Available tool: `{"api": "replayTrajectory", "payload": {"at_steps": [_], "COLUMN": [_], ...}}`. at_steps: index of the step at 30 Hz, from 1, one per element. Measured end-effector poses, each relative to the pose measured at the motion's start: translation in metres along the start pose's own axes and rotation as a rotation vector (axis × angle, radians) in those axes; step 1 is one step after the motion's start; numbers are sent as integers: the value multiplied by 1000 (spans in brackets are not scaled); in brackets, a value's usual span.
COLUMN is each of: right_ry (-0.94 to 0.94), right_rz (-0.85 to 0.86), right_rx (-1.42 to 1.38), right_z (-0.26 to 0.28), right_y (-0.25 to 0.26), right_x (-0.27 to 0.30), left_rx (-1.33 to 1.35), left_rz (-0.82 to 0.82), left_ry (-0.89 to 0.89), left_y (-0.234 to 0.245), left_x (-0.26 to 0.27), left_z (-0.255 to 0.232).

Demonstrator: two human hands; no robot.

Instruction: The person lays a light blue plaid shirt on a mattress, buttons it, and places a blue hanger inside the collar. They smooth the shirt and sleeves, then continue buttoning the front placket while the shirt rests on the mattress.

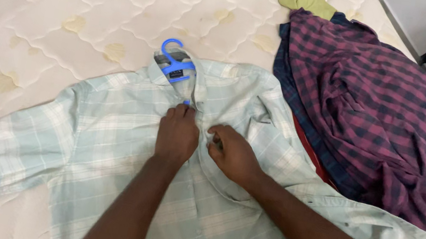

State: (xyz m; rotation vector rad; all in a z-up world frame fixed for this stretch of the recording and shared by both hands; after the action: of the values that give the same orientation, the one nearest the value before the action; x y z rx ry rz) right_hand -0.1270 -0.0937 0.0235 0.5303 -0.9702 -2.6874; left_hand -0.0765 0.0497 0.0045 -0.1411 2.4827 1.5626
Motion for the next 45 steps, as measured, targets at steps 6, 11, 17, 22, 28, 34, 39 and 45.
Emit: {"api": "replayTrajectory", "payload": {"at_steps": [6, 11, 17, 22, 28, 34, 39, 45], "right_ry": [108, 54, -7, 129, 410, 116, 67, 160], "right_rz": [96, 107, 138, 105, 155, 408, 393, 217], "right_rx": [7, -48, -15, -36, 22, 546, 828, 890], "right_z": [-22, -35, -43, -49, 5, 53, 46, 45], "right_y": [-25, -33, -41, -45, -3, 79, 114, 144], "right_x": [6, 6, 12, 13, 44, 124, 170, 178], "left_rx": [64, 91, 209, 121, 66, 39, 13, 225], "left_rz": [141, 288, 341, 171, -18, 19, 166, 187], "left_ry": [149, 269, 345, 144, 55, 103, 211, 376], "left_y": [-16, -28, -43, -20, 11, 29, 13, -4], "left_x": [-8, -3, -2, 45, 105, 122, 141, 149], "left_z": [7, 14, 26, -7, -34, -54, -56, -44]}}
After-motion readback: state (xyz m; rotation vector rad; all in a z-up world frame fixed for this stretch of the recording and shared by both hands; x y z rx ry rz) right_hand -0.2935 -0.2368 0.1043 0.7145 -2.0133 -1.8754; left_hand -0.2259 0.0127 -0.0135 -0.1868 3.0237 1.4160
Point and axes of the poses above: each hand's wrist, its own x-axis away from the middle knuckle, its own y-axis out of the back of the hand, z = x × y, the point moved 7 cm from there along -x, towards the middle knuckle, and after that the axes turned 12 degrees about y, right-handed, at the moved point
